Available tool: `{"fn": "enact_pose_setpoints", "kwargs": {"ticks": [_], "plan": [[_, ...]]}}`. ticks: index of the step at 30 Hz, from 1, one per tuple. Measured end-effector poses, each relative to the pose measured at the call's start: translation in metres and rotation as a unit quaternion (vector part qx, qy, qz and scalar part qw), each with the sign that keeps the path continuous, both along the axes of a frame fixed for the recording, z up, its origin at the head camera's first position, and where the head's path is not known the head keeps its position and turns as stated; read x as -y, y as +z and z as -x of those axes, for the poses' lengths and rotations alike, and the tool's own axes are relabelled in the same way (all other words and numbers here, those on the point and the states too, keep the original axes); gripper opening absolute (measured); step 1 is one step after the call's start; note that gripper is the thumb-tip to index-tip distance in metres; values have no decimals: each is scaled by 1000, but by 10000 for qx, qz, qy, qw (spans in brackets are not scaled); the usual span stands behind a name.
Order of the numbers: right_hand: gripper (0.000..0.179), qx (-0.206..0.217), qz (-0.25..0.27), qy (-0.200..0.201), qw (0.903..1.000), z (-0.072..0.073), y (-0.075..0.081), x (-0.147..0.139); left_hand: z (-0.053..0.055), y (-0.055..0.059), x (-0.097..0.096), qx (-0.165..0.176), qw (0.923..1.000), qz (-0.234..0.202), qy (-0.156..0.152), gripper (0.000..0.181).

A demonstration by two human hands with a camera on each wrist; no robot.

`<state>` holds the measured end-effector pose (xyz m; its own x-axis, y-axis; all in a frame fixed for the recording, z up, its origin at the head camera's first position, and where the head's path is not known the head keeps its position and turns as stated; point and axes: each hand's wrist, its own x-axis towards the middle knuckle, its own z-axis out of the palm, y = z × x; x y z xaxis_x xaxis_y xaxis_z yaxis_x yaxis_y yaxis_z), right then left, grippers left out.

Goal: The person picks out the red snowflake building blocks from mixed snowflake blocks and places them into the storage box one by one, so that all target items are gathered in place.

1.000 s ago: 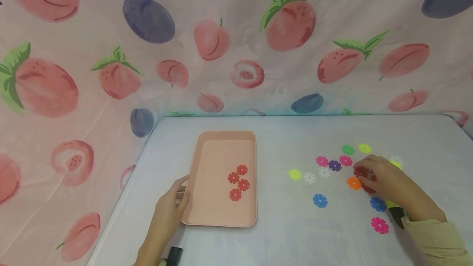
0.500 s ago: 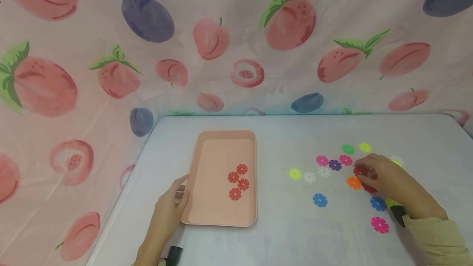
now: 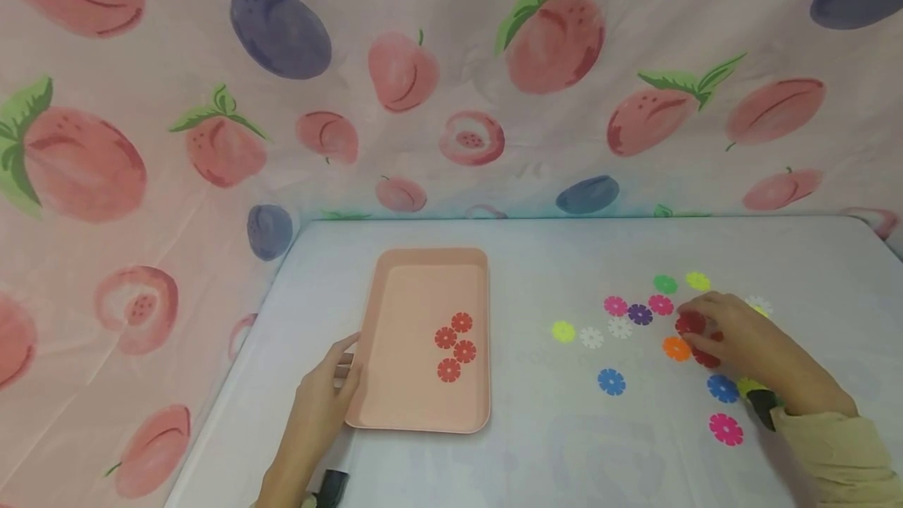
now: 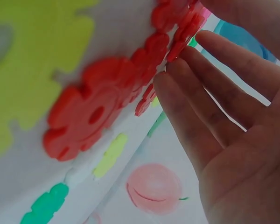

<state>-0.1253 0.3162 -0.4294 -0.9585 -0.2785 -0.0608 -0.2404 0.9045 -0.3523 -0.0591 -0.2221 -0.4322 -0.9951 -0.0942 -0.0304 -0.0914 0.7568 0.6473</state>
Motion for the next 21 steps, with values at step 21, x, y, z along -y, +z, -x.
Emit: {"fn": "enact_pose_setpoints", "kwargs": {"ticks": [21], "plan": [[42, 202, 8, -33, 9998, 4, 1, -2, 0, -1, 1, -8, 10000, -9, -8, 46]]}}
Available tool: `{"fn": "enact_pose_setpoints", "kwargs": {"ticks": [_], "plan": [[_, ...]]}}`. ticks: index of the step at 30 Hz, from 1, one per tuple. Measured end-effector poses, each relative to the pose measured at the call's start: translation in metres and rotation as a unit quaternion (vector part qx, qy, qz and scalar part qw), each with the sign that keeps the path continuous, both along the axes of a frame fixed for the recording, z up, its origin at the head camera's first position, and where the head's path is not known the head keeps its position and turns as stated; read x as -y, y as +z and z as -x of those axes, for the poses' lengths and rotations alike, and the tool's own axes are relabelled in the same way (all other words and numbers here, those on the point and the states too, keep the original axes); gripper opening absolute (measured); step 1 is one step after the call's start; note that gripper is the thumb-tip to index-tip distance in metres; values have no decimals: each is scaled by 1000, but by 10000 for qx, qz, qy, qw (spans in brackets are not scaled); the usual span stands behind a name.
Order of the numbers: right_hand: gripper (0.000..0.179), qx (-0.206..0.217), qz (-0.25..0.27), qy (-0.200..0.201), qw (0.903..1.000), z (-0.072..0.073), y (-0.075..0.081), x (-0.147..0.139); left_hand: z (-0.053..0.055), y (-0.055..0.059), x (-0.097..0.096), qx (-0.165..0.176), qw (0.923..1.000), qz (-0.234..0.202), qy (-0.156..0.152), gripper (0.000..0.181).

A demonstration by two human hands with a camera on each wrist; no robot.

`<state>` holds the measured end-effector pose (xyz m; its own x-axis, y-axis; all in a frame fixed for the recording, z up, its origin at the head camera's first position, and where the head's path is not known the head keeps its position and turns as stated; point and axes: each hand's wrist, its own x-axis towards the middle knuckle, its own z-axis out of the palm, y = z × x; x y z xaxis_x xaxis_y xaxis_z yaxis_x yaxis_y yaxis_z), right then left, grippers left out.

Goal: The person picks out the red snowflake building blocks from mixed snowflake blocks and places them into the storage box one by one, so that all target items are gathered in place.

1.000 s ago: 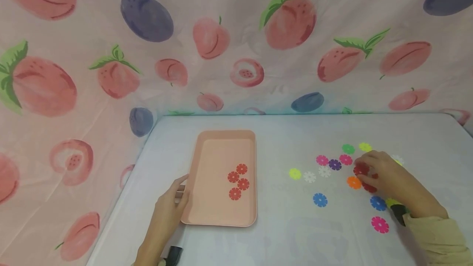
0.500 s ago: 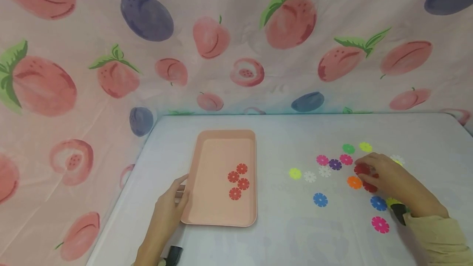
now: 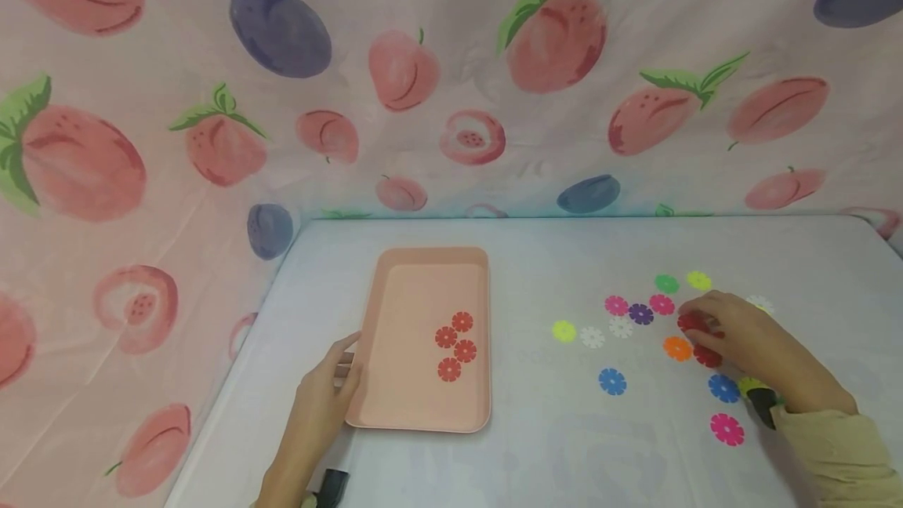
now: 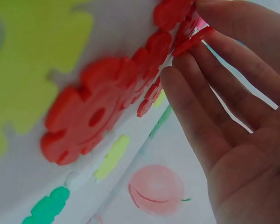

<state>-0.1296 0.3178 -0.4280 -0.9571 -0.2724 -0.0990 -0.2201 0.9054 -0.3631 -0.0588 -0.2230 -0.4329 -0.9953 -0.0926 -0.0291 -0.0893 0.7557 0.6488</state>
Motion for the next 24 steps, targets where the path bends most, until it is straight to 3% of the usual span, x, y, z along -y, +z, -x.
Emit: {"fn": "enact_pose_setpoints", "kwargs": {"ticks": [4, 13, 24], "plan": [[42, 27, 82, 6, 10000, 0, 1, -1, 0, 0, 0, 0, 10000, -3, -7, 46], [37, -421, 5, 102, 9991, -3, 4, 5, 0, 1, 0, -44, 10000, 35, -17, 46], [43, -298, 51, 75, 9995, -3, 14, 16, 0, 1, -1, 8, 10000, 18, 19, 46]]}}
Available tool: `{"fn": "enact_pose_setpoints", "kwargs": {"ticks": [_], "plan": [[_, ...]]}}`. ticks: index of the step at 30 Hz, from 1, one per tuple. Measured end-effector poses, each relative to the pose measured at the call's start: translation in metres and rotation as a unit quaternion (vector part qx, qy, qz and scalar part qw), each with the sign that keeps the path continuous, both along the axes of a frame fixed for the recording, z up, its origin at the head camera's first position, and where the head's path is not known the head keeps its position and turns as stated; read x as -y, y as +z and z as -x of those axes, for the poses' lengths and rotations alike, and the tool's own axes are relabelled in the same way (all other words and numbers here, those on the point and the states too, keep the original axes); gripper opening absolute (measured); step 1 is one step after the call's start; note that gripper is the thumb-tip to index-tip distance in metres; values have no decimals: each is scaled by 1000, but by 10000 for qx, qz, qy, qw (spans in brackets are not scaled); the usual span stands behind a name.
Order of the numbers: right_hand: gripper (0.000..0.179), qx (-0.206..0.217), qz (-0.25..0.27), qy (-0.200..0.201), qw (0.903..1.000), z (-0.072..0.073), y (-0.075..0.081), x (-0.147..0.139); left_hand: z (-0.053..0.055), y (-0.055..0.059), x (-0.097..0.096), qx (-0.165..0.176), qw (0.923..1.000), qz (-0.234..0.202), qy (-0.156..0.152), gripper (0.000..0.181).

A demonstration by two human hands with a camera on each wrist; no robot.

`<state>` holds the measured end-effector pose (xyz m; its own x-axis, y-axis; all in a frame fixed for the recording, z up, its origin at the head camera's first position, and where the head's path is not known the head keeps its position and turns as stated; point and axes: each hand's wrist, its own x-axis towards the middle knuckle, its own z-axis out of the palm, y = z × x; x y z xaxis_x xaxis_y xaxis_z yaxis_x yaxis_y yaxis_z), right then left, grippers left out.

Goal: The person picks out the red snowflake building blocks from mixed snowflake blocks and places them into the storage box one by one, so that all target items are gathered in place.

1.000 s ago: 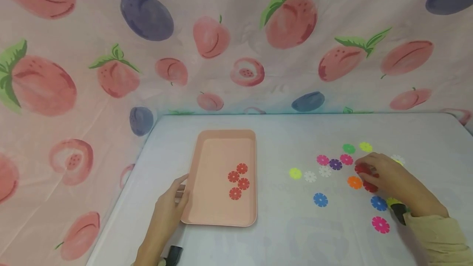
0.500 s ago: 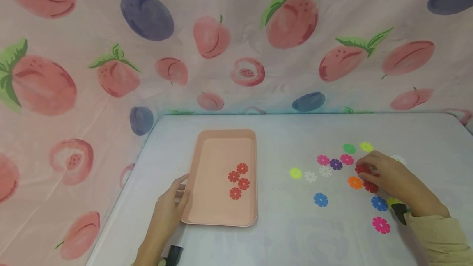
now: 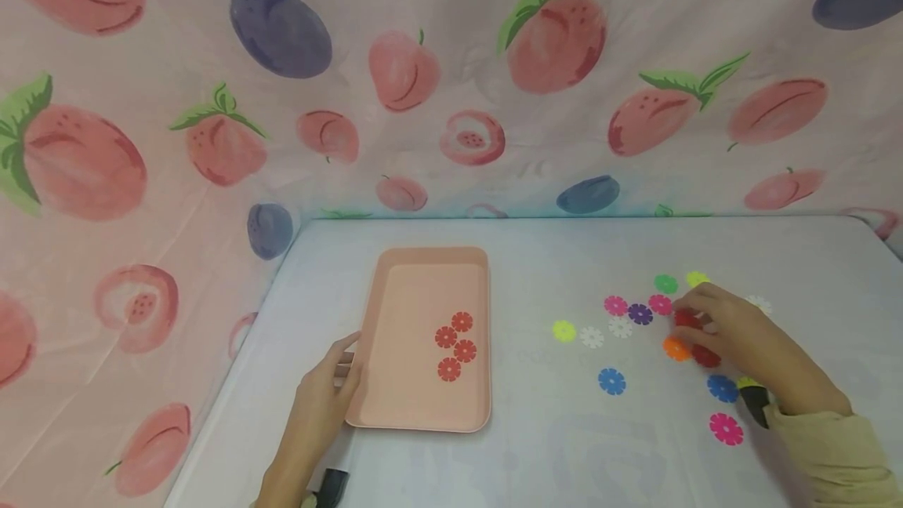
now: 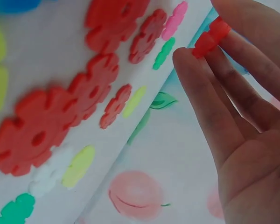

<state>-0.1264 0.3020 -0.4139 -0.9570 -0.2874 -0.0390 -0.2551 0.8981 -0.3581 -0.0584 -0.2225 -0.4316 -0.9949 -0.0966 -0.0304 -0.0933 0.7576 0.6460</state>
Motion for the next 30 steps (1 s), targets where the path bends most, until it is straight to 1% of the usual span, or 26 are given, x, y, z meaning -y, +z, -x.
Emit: {"fn": "enact_pose_setpoints", "kwargs": {"ticks": [4, 8, 12, 16, 19, 25, 30], "plan": [[43, -1, 18, 32, 10000, 0, 4, 6, 0, 0, 0, -6, 10000, 2, 5, 46], [41, -242, 90, 223, 9994, -1, 7, 11, 0, -1, 0, -32, 10000, 11, -1, 46], [37, -379, 154, 306, 9987, -2, 9, 16, 0, -1, 0, -36, 10000, 8, -6, 46], [36, -292, 137, 293, 9991, -3, 11, 22, 0, -1, 0, -25, 10000, -1, -6, 46], [35, -338, 102, 346, 9988, -3, 12, 27, 0, -1, 0, -15, 10000, -2, -5, 46], [31, -723, 158, 583, 9956, -2, 11, 37, 1, -1, 0, 9, 10000, 4, 1, 46], [30, -846, 303, 736, 9932, -2, 10, 42, 1, -1, 0, 12, 10000, -3, 0, 46]]}}
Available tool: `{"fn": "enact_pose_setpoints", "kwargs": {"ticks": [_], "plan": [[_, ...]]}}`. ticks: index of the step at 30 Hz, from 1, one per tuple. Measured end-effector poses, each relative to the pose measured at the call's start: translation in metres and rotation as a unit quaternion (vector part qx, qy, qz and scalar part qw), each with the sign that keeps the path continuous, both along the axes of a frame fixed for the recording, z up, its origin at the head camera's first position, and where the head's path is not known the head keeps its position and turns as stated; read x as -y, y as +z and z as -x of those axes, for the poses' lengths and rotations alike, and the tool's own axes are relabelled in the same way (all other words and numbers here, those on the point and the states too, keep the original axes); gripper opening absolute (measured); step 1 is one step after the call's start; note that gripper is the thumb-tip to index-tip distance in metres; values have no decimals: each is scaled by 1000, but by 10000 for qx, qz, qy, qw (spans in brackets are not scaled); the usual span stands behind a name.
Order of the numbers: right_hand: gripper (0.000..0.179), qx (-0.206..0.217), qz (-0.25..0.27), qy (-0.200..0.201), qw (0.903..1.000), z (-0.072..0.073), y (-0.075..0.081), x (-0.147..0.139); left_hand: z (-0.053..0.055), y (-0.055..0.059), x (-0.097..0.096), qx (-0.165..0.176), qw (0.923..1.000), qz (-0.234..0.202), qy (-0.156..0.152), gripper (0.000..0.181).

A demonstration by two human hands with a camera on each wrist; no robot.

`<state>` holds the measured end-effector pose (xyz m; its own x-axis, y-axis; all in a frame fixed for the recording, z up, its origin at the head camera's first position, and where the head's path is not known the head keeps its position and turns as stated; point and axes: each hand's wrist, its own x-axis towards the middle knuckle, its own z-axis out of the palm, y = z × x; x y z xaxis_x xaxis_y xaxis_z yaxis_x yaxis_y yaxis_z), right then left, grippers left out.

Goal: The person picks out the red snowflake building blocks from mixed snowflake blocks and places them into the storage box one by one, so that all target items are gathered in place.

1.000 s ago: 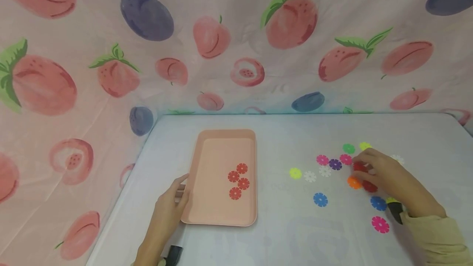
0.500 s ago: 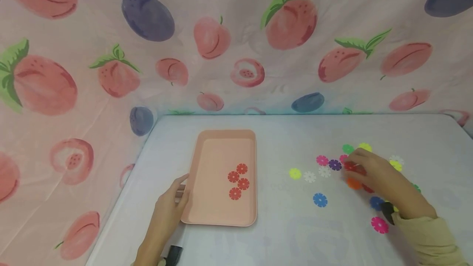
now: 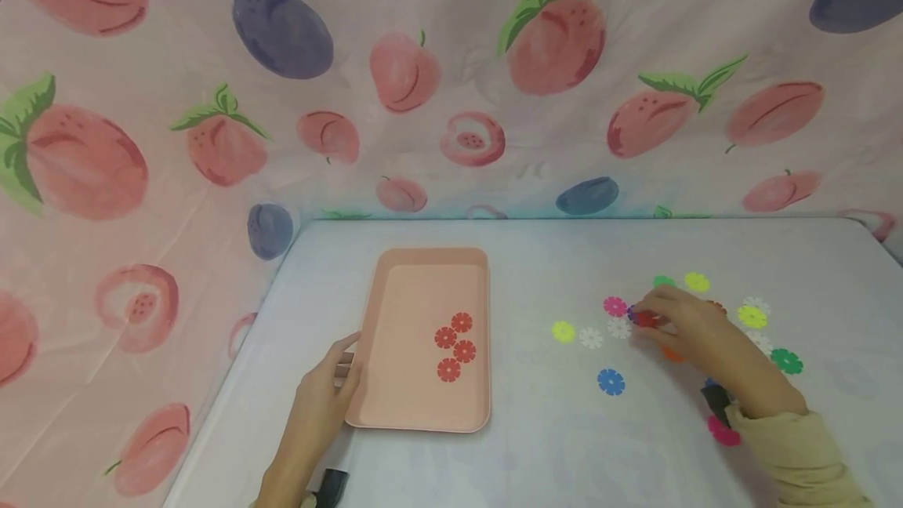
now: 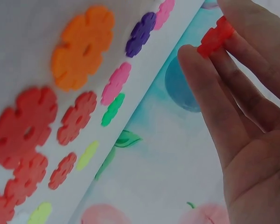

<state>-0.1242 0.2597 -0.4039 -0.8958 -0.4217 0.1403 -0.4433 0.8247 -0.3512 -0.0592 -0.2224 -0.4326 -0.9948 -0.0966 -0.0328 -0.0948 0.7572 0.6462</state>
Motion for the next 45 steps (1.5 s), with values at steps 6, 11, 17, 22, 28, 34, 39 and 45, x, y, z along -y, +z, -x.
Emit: {"fn": "enact_pose_setpoints", "kwargs": {"ticks": [6, 11, 17, 22, 28, 34, 39, 45], "plan": [[30, 89, -16, -32, 10000, -1, 1, 10, 0, 0, 0, -42, 10000, 40, -6, 46], [30, 23, 6, 38, 10000, -2, 1, 19, 0, 0, 0, -54, 10000, 39, -12, 46], [30, -82, 18, 172, 9998, -3, 1, 29, 0, 0, 0, -25, 10000, 27, -9, 47], [31, -283, 91, 366, 9989, -3, 0, 35, 0, 0, 0, -52, 10000, 31, -20, 46], [31, 11, 78, 246, 9997, -6, 3, 46, 0, 0, 0, -55, 10000, 7, -13, 46], [30, -77, 129, 400, 9991, -6, 1, 56, 0, 0, 0, -121, 9999, 58, -45, 46], [29, -232, 228, 589, 9977, -4, 0, 65, 0, -1, 1, -168, 9998, 112, -79, 46], [26, -319, 272, 861, 9954, -1, -2, 77, 0, -1, 1, -171, 9997, 117, -88, 47]]}}
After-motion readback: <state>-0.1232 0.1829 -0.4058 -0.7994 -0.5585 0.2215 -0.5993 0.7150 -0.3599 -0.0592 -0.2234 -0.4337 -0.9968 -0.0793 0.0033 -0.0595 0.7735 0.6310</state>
